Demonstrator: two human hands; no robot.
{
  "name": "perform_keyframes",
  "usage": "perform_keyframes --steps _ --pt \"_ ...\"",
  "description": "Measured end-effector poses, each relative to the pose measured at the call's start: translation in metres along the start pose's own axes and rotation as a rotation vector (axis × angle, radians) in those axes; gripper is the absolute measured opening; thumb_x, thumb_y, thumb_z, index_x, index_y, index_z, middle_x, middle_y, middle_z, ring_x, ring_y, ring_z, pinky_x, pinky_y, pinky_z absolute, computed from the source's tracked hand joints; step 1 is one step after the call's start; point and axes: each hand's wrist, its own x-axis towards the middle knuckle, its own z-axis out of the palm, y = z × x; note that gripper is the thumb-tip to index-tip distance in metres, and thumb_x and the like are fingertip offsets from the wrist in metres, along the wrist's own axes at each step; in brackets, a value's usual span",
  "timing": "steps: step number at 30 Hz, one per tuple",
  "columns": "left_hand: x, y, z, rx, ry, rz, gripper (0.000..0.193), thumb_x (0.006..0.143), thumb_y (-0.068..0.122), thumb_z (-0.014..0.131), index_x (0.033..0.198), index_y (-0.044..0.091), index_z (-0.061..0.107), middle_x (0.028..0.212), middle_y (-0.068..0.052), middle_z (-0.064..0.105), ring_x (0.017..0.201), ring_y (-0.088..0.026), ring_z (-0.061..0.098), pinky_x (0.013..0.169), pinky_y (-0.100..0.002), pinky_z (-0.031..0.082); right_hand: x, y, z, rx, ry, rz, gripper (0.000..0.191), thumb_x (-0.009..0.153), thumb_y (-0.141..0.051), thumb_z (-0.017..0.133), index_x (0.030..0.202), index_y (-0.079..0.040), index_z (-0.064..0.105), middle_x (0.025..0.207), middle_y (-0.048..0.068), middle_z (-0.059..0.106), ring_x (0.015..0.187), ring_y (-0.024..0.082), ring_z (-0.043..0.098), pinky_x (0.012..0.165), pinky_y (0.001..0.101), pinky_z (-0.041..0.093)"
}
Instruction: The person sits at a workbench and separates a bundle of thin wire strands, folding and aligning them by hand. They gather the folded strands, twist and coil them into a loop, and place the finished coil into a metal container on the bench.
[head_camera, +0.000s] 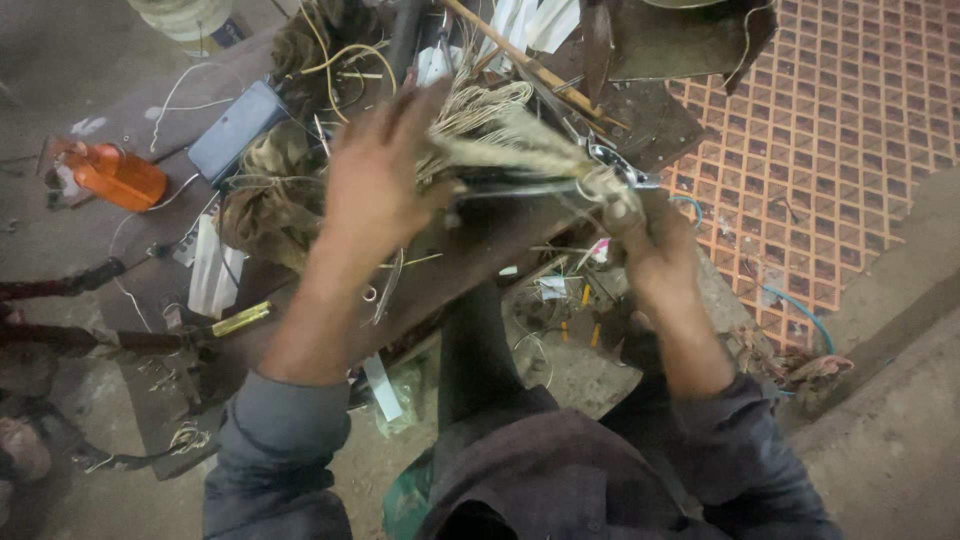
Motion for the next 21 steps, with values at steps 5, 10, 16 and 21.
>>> perform_keyframes --steps 5,10,16,21 --pt "-0.012 -0.040 -0.008 0.005 0.182 -0.092 0.073 0.079 0.013 0.088 0.144 0.000 0.056 0.135 -0.022 0.061 0.123 -0.042 0.060 0.105 -0.048 0.048 0.018 0.002 -0.006 0.143 0.068 0.036 0.021 0.103 -0.022 0.062 0.111 -0.003 0.066 0.081 -0.002 0.060 0.062 0.006 0.053 0.052 0.0251 0.044" --pt "-0.027 -0.049 -0.004 -0.136 0.358 -0.137 0.044 0.095 0.010 0.083 0.134 0.001 0.065 0.131 -0.020 0.068 0.124 -0.037 0.065 0.107 -0.045 0.052 0.040 0.014 0.000 0.192 0.029 0.039 0.022 0.107 -0.019 0.064 0.112 0.003 0.067 0.085 0.002 0.058 0.069 0.008 0.049 0.058 0.0267 0.040" --pt "-0.043 -0.004 0.024 -0.345 0.321 -0.161 0.016 0.094 0.013 0.080 0.107 0.006 0.074 0.095 -0.010 0.075 0.085 -0.026 0.071 0.082 -0.038 0.055 0.043 0.010 0.018 -0.014 0.034 -0.245 0.023 0.109 -0.014 0.063 0.124 0.003 0.067 0.100 0.006 0.069 0.088 0.013 0.056 0.078 0.0315 0.049" --pt "-0.038 0.040 0.070 -1.368 0.169 -0.544 0.030 0.099 0.025 0.072 0.115 0.000 0.072 0.093 -0.007 0.073 0.078 -0.016 0.068 0.070 -0.029 0.055 0.018 0.006 0.042 -0.189 0.149 -0.432 0.026 0.107 -0.010 0.063 0.129 0.004 0.060 0.109 0.015 0.071 0.098 0.021 0.067 0.087 0.0373 0.055"
